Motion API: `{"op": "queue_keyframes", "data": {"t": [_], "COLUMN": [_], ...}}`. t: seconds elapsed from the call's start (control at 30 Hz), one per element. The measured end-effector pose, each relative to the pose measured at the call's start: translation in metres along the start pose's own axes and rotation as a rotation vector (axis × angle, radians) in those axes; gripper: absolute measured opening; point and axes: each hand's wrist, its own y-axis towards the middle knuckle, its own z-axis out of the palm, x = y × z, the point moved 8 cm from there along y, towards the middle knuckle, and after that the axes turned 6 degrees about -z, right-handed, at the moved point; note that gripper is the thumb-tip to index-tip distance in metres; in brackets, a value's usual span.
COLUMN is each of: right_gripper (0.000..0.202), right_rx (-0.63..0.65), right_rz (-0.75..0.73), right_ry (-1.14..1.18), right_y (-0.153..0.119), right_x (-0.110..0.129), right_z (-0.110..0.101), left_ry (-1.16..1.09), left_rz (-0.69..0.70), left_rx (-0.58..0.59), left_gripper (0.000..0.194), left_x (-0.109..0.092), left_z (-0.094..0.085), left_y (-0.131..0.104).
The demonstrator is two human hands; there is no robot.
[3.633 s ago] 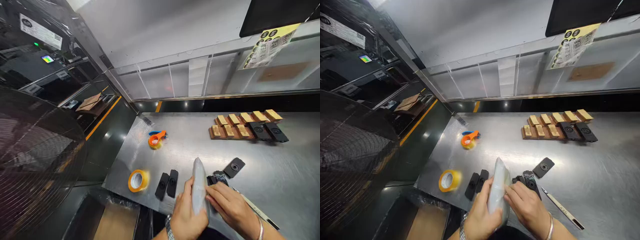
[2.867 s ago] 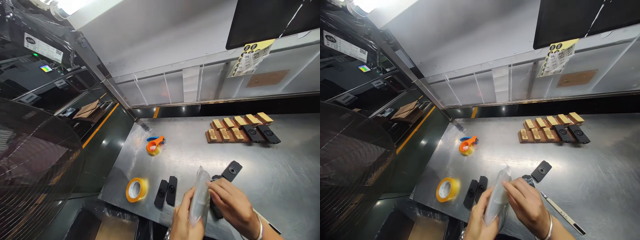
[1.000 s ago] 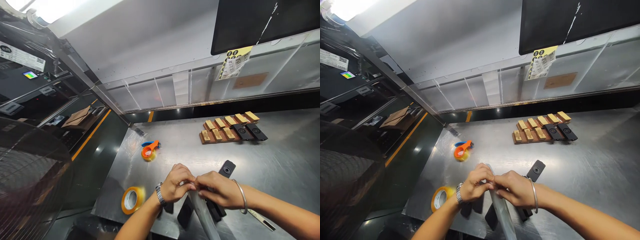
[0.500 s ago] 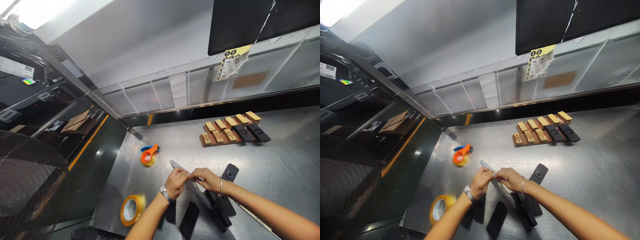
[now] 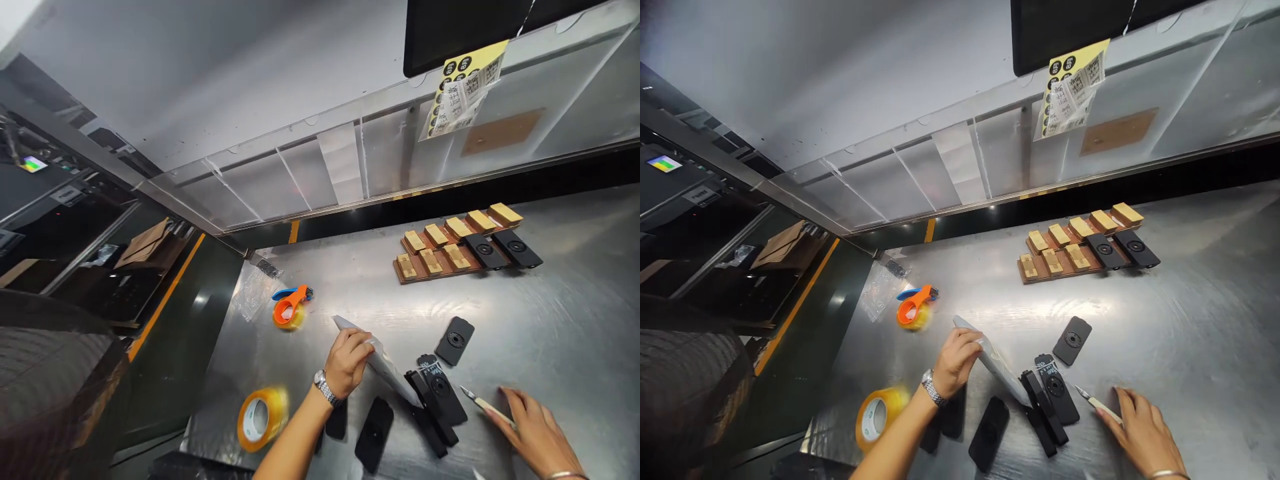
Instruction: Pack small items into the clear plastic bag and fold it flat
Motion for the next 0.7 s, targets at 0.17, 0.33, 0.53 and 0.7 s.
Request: {"op": "queue_keyframes", "data": {"t": [0.17, 0.33, 0.53, 0.7], "right_gripper": [0.035, 0.018, 0.03, 0.031], "right_rx": [0.034, -0.048, -0.035, 0.061], "right_rz": [-0.132, -0.054, -0.215, -0.595], "right_ry": [-0.1, 0.176, 0.279, 0.285], "right_y": [-0.046, -0.04, 0.012, 0.041], "right_x": [-0.012, -0.016, 0.087, 0.185], "right_z": [0.033, 0.0, -0.087, -0.117], "left_ry": [0.041, 0.041, 0.015, 0.0], "left_rz": [-0.109, -0.13, -0.14, -0.155], "left_rx": [0.027, 0.003, -0.028, -0.042], "left_gripper": [0.01, 0.008, 0.009, 0.009], "left_x": [0.01, 0.014, 0.017, 0.02], "left_z": [-0.005, -0.006, -0.003, -0.005], "left_y": [-0.004, -0.009, -0.014, -0.017]}}
